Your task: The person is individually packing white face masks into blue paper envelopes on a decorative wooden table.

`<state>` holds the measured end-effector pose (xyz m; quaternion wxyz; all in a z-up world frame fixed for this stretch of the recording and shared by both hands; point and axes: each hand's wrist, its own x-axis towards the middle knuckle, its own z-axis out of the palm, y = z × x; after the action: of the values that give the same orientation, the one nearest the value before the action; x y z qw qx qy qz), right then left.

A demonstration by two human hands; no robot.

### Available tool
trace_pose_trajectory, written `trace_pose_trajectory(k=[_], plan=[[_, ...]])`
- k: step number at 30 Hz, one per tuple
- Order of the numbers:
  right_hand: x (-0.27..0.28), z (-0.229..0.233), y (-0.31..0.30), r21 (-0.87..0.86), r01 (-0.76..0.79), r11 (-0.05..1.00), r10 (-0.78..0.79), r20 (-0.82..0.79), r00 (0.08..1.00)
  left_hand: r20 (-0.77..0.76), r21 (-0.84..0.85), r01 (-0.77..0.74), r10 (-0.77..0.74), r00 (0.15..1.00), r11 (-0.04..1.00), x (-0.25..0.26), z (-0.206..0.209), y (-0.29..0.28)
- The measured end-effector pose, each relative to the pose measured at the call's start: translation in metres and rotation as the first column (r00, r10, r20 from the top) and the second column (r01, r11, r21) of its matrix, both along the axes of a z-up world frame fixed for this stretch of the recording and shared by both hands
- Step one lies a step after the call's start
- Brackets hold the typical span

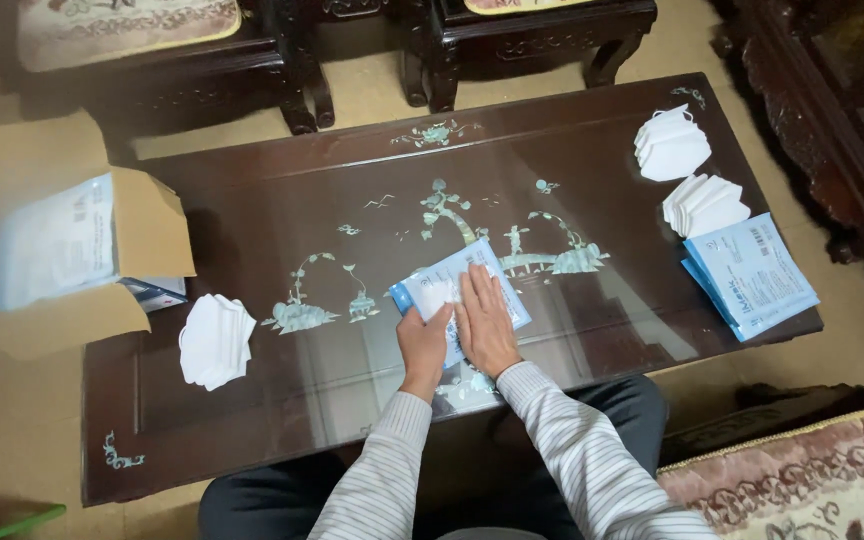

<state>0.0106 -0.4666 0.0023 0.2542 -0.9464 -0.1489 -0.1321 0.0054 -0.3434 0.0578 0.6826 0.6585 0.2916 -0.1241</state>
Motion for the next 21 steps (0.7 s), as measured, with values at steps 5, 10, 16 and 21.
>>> trace_pose_trajectory(k=[5, 10, 16, 21], plan=[[-0.001, 0.005, 0.002, -0.034, -0.01, 0.999, 0.009, -0.012, 1.0, 0.014, -0.007, 0.02, -0.02, 1.0, 1.0, 0.0, 0.032, 0.0], [-0.001, 0.003, 0.002, -0.085, -0.016, 0.996, 0.011, -0.063, 0.998, -0.004, -0.035, 0.086, -0.087, 0.996, 0.996, 0.0, 0.043, 0.004], [0.0, 0.0, 0.004, -0.139, -0.029, 0.99, 0.016, -0.097, 0.995, -0.103, -0.019, 0.167, -0.168, 0.98, 0.986, -0.002, 0.078, 0.011], [0.001, 0.007, 0.005, -0.206, -0.043, 0.978, 0.021, -0.109, 0.994, 0.027, 0.25, 0.217, -0.231, 0.973, 0.944, -0.001, -0.027, 0.028]])
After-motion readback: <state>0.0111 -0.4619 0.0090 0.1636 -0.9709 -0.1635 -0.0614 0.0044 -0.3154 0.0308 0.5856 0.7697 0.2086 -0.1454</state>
